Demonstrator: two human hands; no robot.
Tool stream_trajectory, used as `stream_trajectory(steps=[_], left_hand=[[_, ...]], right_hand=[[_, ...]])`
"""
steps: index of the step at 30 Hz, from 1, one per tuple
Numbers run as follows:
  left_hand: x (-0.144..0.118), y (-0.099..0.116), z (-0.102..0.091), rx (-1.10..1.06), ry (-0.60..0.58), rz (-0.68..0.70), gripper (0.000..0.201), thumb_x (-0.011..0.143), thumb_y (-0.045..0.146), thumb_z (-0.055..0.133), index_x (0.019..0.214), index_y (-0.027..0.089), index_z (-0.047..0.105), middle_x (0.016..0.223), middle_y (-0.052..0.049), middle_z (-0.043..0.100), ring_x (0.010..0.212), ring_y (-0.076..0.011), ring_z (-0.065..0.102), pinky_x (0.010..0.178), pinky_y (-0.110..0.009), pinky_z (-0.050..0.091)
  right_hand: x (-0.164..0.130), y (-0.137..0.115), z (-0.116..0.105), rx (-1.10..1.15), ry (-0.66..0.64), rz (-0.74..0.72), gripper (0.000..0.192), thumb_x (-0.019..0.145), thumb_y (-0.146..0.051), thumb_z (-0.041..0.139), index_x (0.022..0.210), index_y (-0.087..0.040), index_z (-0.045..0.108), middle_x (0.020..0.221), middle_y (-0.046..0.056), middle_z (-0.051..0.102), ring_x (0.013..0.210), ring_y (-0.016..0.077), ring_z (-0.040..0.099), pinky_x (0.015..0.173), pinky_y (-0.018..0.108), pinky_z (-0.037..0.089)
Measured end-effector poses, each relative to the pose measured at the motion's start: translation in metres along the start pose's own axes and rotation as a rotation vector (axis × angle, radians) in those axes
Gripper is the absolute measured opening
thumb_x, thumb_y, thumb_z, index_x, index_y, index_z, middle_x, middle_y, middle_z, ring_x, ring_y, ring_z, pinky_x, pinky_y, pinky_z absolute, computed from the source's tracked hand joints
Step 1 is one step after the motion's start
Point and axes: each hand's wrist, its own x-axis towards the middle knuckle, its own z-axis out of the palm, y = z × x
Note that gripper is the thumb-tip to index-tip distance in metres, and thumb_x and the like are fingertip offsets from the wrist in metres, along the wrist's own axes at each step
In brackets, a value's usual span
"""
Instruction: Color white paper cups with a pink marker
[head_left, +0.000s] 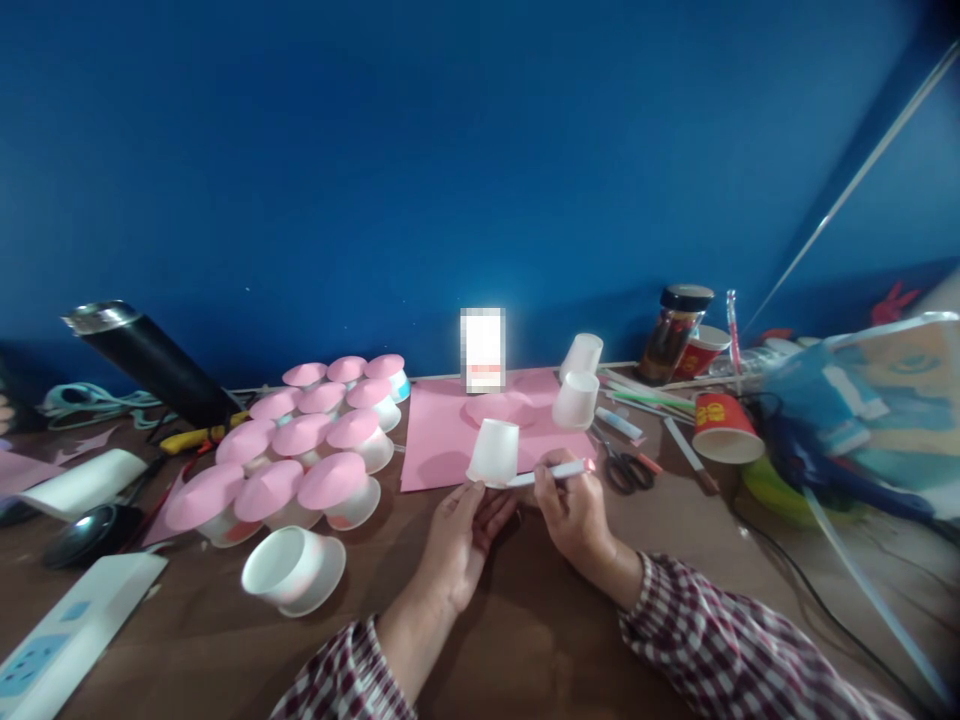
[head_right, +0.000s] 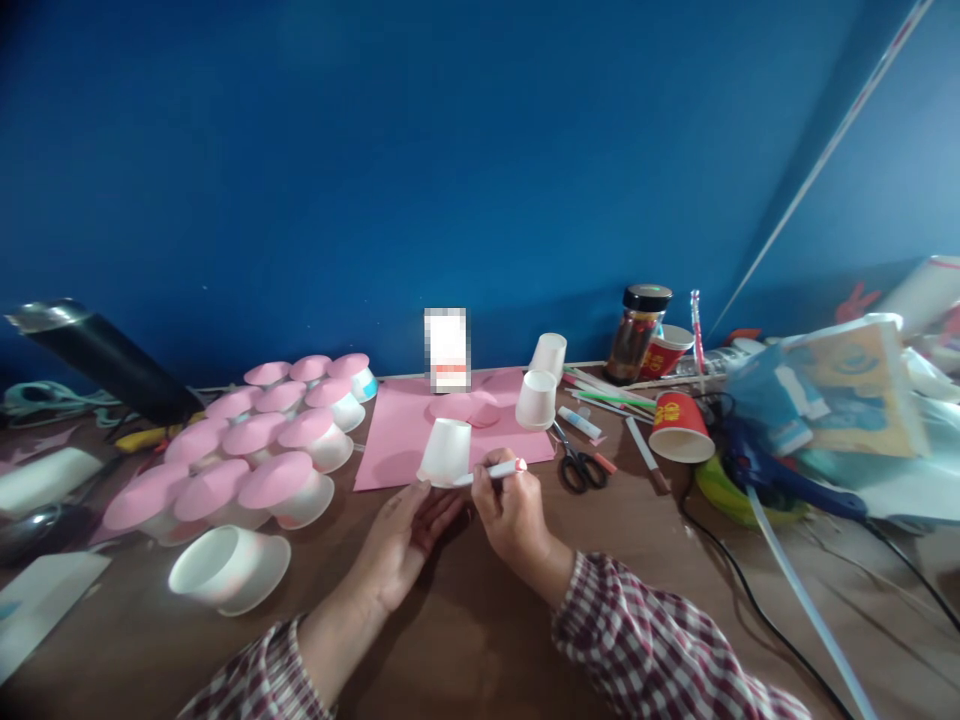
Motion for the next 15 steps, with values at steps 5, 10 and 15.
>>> stream_trajectory(steps=[5, 10, 15], left_hand=[[0.0013, -0.0009, -0.0016, -0.008, 0.009, -0.009, 0.021, 0.075, 0.026, 0.067, 0.087, 0.009, 0.065, 0.098, -0.014, 0.071, 0.097, -0.0243, 0.065, 0.096, -0.04, 0.047], [0.0021, -0.0015, -0.0019, -0.019, 0.016, -0.004, 0.02, 0.075, 0.026, 0.068, 0.086, 0.009, 0.065, 0.096, -0.014, 0.071, 0.094, -0.0232, 0.066, 0.094, -0.039, 0.048], [0.0022, -0.0009, -0.0025, -0.026, 0.04, -0.003, 0.02, 0.074, 0.025, 0.069, 0.086, 0.009, 0.065, 0.096, -0.014, 0.071, 0.096, -0.024, 0.066, 0.093, -0.039, 0.049]], right_hand=[[0.0012, 0.0024, -0.0012, -0.007, 0.023, -0.004, 0.017, 0.09, -0.026, 0.042, 0.077, -0.018, 0.05, 0.059, -0.001, 0.052, 0.05, 0.0123, 0.05, 0.05, 0.023, 0.037], [0.0006, 0.0041, -0.0015, 0.017, 0.02, 0.025, 0.016, 0.09, -0.026, 0.042, 0.078, -0.018, 0.05, 0.057, -0.002, 0.05, 0.047, 0.0116, 0.047, 0.048, 0.022, 0.035], [0.0008, 0.005, -0.0002, 0.017, 0.01, 0.028, 0.016, 0.09, -0.026, 0.043, 0.078, -0.018, 0.05, 0.058, -0.002, 0.05, 0.048, 0.0117, 0.048, 0.049, 0.023, 0.036]])
